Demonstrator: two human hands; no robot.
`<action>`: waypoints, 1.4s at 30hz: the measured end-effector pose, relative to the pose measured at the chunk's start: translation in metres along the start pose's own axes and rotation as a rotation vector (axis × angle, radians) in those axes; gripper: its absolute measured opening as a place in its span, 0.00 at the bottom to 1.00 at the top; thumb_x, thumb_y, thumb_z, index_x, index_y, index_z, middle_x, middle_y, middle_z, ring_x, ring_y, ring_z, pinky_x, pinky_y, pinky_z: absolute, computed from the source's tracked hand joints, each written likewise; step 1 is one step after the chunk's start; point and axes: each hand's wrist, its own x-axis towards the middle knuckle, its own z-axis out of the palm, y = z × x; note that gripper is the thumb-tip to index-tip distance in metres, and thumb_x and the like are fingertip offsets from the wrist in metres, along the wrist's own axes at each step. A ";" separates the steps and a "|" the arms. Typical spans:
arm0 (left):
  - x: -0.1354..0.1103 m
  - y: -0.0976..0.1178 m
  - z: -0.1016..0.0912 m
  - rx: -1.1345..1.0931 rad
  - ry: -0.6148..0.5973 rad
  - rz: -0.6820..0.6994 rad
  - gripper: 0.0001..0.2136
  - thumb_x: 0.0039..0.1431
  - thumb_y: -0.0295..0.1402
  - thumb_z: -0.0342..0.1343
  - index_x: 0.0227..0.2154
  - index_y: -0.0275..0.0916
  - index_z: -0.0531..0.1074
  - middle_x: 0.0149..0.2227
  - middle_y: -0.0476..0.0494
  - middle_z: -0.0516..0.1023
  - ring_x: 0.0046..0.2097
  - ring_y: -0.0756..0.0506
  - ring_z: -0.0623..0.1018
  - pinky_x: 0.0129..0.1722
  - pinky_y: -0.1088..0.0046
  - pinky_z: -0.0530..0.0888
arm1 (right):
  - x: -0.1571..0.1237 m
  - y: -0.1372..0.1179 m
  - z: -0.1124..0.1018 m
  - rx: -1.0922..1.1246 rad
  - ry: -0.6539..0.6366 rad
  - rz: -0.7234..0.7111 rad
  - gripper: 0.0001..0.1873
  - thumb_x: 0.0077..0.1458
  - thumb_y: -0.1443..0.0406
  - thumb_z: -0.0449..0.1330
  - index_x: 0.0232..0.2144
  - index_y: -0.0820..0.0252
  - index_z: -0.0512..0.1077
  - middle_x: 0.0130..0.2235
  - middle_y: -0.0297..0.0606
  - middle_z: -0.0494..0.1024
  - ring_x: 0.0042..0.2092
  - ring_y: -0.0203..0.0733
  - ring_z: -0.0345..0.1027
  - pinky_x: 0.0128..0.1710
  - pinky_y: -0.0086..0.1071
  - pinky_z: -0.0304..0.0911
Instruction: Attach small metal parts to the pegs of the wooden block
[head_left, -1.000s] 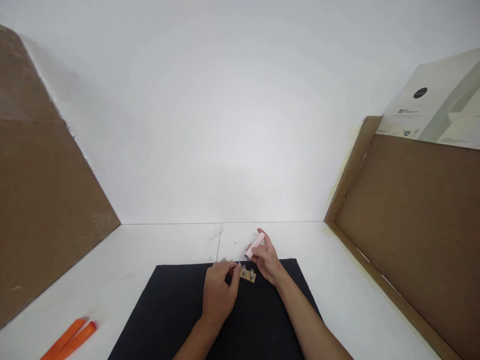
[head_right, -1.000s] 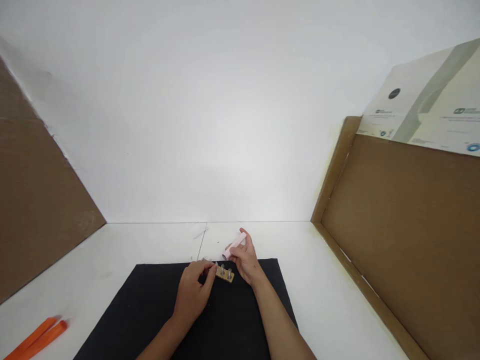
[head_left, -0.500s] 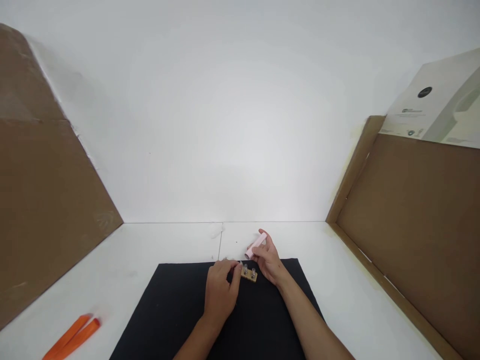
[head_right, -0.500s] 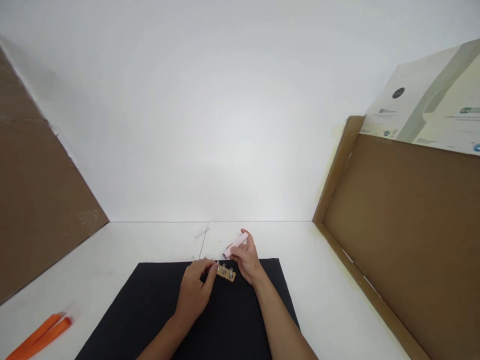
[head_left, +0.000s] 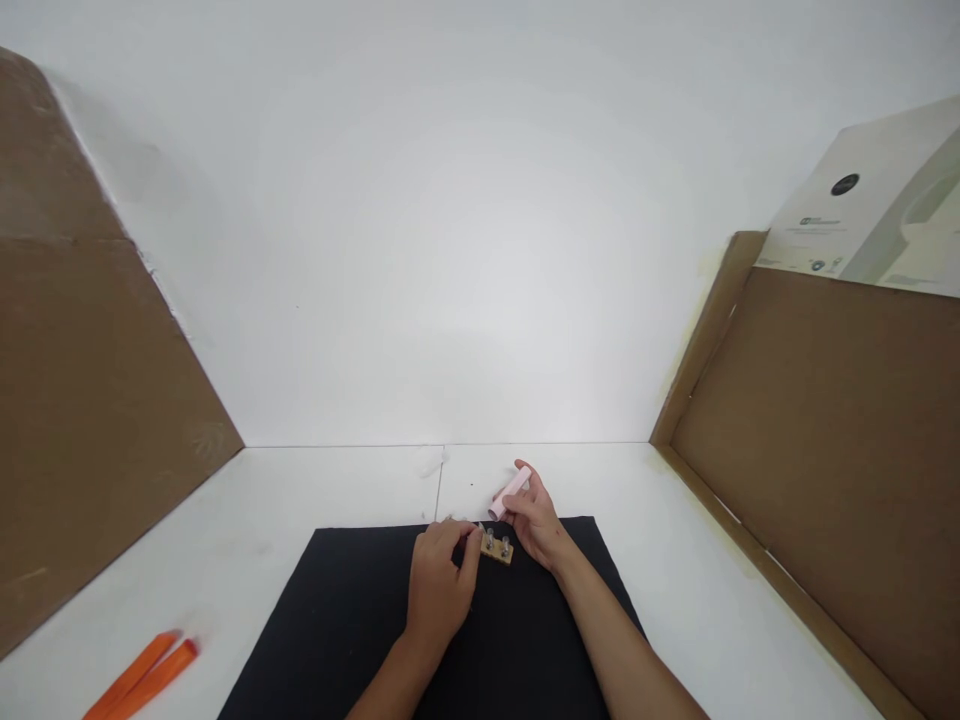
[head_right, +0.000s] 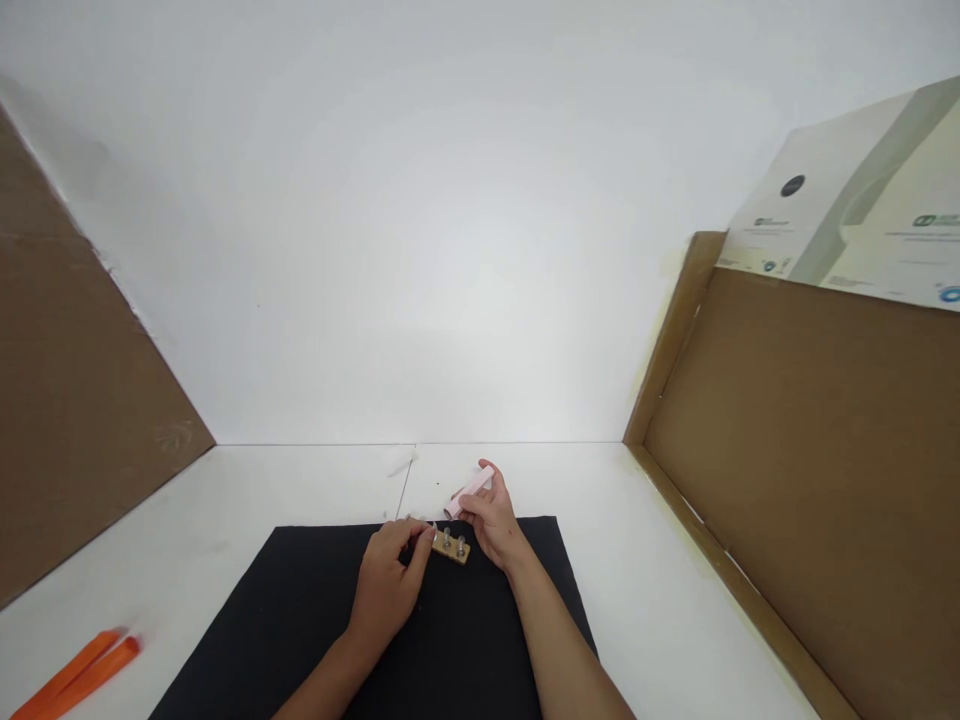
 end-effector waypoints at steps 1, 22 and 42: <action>0.000 0.000 0.000 -0.002 0.001 0.001 0.11 0.65 0.36 0.48 0.32 0.40 0.74 0.31 0.45 0.77 0.34 0.45 0.74 0.37 0.67 0.68 | 0.000 0.000 0.000 0.003 0.002 0.001 0.41 0.39 0.71 0.69 0.53 0.53 0.54 0.28 0.29 0.77 0.27 0.39 0.72 0.29 0.31 0.64; -0.001 0.000 0.000 -0.010 -0.010 0.003 0.10 0.65 0.35 0.48 0.33 0.41 0.73 0.32 0.45 0.77 0.36 0.44 0.75 0.38 0.66 0.69 | -0.001 -0.001 0.001 0.026 0.018 0.021 0.40 0.38 0.71 0.69 0.52 0.53 0.56 0.27 0.29 0.76 0.27 0.38 0.71 0.28 0.30 0.64; -0.001 0.000 0.000 -0.022 -0.028 -0.012 0.10 0.66 0.35 0.48 0.34 0.40 0.73 0.33 0.45 0.77 0.37 0.44 0.74 0.38 0.67 0.67 | 0.002 0.002 -0.002 0.013 0.053 0.006 0.40 0.39 0.69 0.70 0.52 0.52 0.54 0.29 0.29 0.77 0.28 0.38 0.73 0.28 0.30 0.64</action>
